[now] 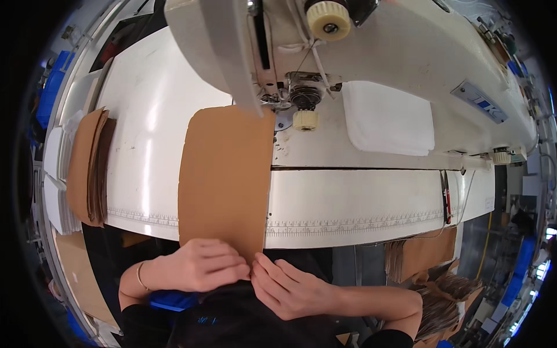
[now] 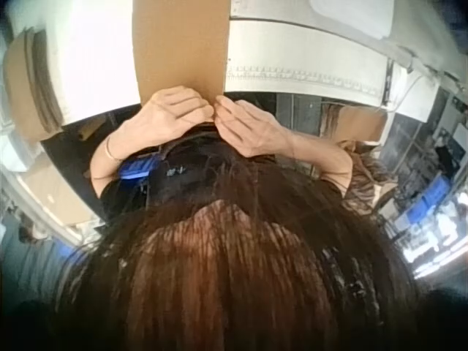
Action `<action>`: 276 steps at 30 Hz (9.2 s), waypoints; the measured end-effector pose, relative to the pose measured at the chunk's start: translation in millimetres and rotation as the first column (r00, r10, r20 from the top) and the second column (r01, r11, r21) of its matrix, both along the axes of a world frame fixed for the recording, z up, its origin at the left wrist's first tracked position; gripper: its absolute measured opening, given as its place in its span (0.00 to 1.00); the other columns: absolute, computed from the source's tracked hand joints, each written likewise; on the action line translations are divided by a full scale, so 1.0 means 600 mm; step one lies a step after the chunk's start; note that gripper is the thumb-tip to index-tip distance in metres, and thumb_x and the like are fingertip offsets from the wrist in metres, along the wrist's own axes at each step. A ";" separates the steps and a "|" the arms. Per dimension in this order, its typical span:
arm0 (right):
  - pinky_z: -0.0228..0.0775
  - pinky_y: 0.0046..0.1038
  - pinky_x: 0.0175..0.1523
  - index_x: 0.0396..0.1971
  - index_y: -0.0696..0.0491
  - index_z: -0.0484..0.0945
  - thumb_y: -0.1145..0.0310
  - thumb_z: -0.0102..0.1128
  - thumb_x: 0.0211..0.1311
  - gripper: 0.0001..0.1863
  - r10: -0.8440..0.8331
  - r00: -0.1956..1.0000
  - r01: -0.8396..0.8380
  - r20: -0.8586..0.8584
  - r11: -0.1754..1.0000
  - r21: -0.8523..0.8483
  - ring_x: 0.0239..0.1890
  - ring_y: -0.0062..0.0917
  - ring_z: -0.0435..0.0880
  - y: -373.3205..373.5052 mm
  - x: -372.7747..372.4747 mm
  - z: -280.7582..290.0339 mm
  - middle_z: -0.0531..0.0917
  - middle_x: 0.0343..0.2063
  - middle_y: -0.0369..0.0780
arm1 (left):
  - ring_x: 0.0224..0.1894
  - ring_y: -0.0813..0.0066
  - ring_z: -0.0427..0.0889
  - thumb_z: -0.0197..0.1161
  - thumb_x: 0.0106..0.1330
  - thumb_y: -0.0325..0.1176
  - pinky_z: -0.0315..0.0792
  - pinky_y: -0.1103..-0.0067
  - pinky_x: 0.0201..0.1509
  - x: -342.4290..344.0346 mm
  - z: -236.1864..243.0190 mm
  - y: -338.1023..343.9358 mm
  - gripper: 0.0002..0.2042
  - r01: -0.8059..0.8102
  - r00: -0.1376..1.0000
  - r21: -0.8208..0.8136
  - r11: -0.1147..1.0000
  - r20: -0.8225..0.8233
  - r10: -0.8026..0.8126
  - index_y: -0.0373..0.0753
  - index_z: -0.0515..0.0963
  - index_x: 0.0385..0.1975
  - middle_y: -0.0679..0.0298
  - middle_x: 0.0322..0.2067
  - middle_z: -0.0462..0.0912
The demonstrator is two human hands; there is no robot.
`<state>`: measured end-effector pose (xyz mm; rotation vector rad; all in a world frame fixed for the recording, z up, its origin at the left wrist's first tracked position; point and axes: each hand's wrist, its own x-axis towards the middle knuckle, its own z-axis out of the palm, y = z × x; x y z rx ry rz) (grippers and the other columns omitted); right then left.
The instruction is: Sewing rectangular leather patches using an industrial sewing machine.
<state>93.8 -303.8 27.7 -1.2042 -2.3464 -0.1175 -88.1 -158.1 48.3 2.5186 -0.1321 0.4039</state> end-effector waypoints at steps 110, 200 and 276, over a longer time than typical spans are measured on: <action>0.70 0.23 0.39 0.21 0.51 0.71 0.77 0.57 0.43 0.06 -0.189 0.976 0.186 -0.107 0.982 -0.036 0.33 0.20 0.79 0.219 0.189 -0.044 0.81 0.34 0.33 | 0.59 0.48 0.70 0.65 0.60 0.39 0.68 0.65 0.60 0.009 -0.041 0.226 0.29 -0.665 0.598 0.547 0.508 -0.018 0.801 0.24 0.68 0.55 0.45 0.55 0.73; 0.64 0.22 0.24 0.39 0.56 0.81 0.72 0.60 0.44 0.17 0.125 0.990 -0.129 -0.070 0.991 -0.045 0.20 0.17 0.71 0.191 0.182 -0.022 0.70 0.24 0.31 | 0.59 0.65 0.72 0.57 0.54 0.27 0.68 0.72 0.63 0.063 -0.027 0.125 0.20 0.011 0.995 0.076 0.997 -0.100 -0.003 0.33 0.76 0.49 0.58 0.56 0.74; 0.69 0.25 0.29 0.35 0.48 0.81 0.65 0.61 0.45 0.13 -0.330 0.942 0.334 0.056 0.938 -0.096 0.24 0.17 0.75 0.208 0.169 -0.034 0.77 0.24 0.29 | 0.38 0.55 0.79 0.62 0.38 0.17 0.76 0.67 0.44 0.151 -0.044 0.249 0.12 -0.281 0.958 0.181 0.942 0.115 0.264 0.32 0.78 0.27 0.56 0.33 0.81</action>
